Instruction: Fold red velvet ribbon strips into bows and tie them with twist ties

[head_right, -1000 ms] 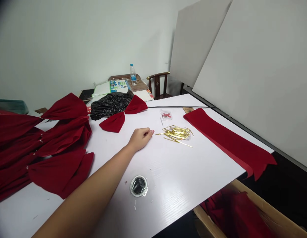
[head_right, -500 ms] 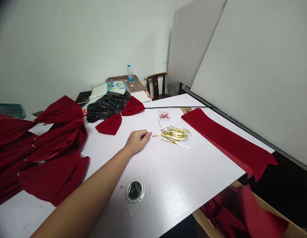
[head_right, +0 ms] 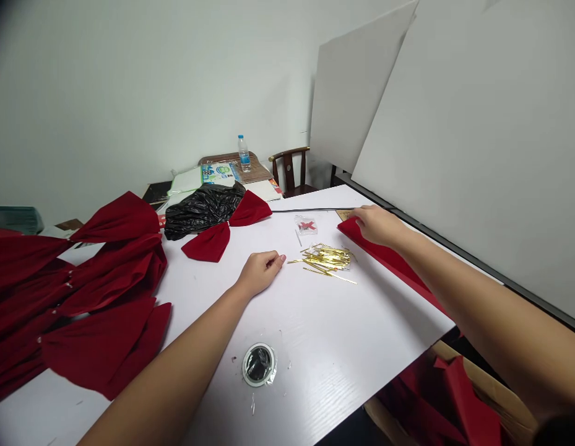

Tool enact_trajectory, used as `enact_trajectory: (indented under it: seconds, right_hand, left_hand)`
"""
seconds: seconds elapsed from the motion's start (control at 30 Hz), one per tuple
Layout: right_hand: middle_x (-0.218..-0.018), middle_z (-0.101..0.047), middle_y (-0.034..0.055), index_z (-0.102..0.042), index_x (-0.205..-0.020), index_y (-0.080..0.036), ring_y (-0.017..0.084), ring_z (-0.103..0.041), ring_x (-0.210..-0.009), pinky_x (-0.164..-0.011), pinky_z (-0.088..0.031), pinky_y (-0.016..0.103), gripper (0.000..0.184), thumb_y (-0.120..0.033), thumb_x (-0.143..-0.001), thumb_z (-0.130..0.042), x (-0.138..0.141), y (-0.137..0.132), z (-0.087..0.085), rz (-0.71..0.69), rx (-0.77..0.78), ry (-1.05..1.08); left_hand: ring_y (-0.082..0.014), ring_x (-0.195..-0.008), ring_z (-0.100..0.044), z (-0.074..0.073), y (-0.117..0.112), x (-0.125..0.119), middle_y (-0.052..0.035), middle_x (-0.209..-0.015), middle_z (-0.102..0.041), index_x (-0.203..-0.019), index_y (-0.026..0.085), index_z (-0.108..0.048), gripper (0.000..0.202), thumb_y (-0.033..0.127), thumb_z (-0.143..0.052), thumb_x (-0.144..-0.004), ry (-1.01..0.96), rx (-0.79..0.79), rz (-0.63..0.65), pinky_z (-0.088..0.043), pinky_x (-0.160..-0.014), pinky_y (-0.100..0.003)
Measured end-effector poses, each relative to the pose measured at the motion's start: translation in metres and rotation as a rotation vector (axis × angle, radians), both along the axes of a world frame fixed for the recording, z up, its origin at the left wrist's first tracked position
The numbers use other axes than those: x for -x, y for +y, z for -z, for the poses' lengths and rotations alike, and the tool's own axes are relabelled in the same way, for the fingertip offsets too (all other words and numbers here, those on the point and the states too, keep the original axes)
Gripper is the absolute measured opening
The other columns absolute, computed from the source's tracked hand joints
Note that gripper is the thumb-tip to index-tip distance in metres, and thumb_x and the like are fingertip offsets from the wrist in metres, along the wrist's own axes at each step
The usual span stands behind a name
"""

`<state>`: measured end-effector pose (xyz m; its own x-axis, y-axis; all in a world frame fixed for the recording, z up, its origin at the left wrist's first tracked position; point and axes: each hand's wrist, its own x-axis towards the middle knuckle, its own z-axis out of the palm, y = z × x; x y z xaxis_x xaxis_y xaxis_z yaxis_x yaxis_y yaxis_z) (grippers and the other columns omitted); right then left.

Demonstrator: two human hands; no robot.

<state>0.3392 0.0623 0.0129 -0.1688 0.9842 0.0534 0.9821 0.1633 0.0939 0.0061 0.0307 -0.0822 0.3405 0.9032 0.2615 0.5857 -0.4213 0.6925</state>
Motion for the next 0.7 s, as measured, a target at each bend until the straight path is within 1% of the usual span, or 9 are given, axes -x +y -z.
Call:
enact_trajectory:
  seconds: [0.07,0.13,0.23,0.3,0.37,0.47,0.53,0.6,0.7]
  right_hand:
    - [-0.146,-0.056,0.0129,-0.061,-0.139,-0.017,0.032,-0.051,-0.130,-0.098,-0.048,0.042,0.055,-0.010,-0.088,-0.043,0.002,0.040,0.013,-0.004,0.042,-0.050]
    - [-0.146,-0.057,0.0093,-0.064,-0.136,-0.021,0.031,-0.046,-0.136,-0.102,-0.044,0.043,0.062,-0.002,-0.080,-0.046,0.002,0.064,0.026,-0.041,0.082,-0.075]
    - [-0.143,-0.059,0.0071,-0.072,-0.121,-0.024,0.029,-0.046,-0.136,-0.106,-0.040,0.044,0.055,-0.001,-0.077,-0.050,-0.003,0.078,0.035,-0.110,0.102,-0.100]
    - [-0.138,-0.063,0.0085,-0.076,-0.110,-0.023,0.028,-0.048,-0.133,-0.107,-0.038,0.043,0.042,-0.004,-0.080,-0.053,-0.007,0.080,0.033,-0.147,0.094,-0.106]
    - [-0.131,-0.066,0.0105,-0.076,-0.105,-0.020,0.026,-0.051,-0.129,-0.108,-0.036,0.042,0.035,-0.006,-0.084,-0.053,-0.011,0.078,0.025,-0.156,0.068,-0.106]
    - [-0.123,-0.068,0.0120,-0.076,-0.107,-0.017,0.023,-0.054,-0.125,-0.109,-0.034,0.038,0.036,-0.004,-0.089,-0.048,-0.019,0.071,-0.002,-0.127,0.020,-0.099]
    - [-0.116,-0.070,0.0116,-0.076,-0.109,-0.015,0.020,-0.059,-0.114,-0.102,-0.039,0.033,0.034,-0.008,-0.094,-0.047,-0.027,0.061,-0.030,-0.090,0.011,-0.091]
    - [-0.109,-0.072,0.0116,-0.076,-0.111,-0.013,0.016,-0.061,-0.096,-0.084,-0.044,0.029,0.030,-0.014,-0.097,-0.049,-0.038,0.046,-0.068,-0.021,-0.009,-0.083]
    - [-0.112,-0.071,0.0076,-0.074,-0.117,-0.013,0.011,-0.060,-0.092,-0.079,-0.042,0.028,0.033,-0.023,-0.097,-0.049,-0.055,0.010,-0.134,0.059,-0.093,-0.077]
  left_hand:
    - [-0.0110,-0.058,-0.037,0.001,0.001,0.000,0.0027,-0.058,-0.047,-0.063,0.018,-0.047,0.043,0.047,-0.049,-0.096,-0.005,0.009,0.004,-0.027,-0.062,-0.028]
    - [-0.0110,-0.058,-0.037,0.002,0.003,0.001,0.0029,-0.057,-0.046,-0.063,0.018,-0.047,0.044,0.048,-0.049,-0.095,-0.008,0.015,0.010,-0.027,-0.062,-0.028]
    - [-0.0109,-0.058,-0.036,0.004,0.004,0.001,0.0029,-0.057,-0.045,-0.063,0.018,-0.047,0.045,0.049,-0.048,-0.096,-0.011,0.024,0.013,-0.027,-0.061,-0.028]
    - [-0.0109,-0.058,-0.036,0.004,0.004,0.002,0.0029,-0.057,-0.046,-0.063,0.018,-0.047,0.044,0.048,-0.048,-0.096,-0.014,0.030,0.014,-0.027,-0.061,-0.028]
    - [-0.0109,-0.057,-0.036,0.004,0.005,0.002,0.0030,-0.057,-0.046,-0.063,0.018,-0.047,0.044,0.049,-0.048,-0.095,-0.018,0.035,0.015,-0.026,-0.061,-0.028]
    - [-0.0108,-0.057,-0.036,0.004,0.005,0.002,0.0031,-0.056,-0.046,-0.063,0.018,-0.047,0.045,0.050,-0.049,-0.095,-0.028,0.041,0.016,-0.026,-0.061,-0.028]
    - [-0.0109,-0.057,-0.036,0.003,0.005,0.002,0.0031,-0.056,-0.045,-0.063,0.018,-0.048,0.045,0.050,-0.049,-0.095,-0.038,0.041,0.018,-0.026,-0.061,-0.028]
    - [-0.0111,-0.057,-0.037,0.003,0.004,0.002,0.0030,-0.057,-0.046,-0.063,0.018,-0.048,0.044,0.049,-0.050,-0.095,-0.050,0.038,0.019,-0.026,-0.061,-0.028]
    - [-0.0112,-0.057,-0.036,0.002,0.003,0.002,0.0028,-0.055,-0.044,-0.061,0.018,-0.047,0.044,0.048,-0.051,-0.094,-0.083,0.028,0.018,-0.025,-0.060,-0.028]
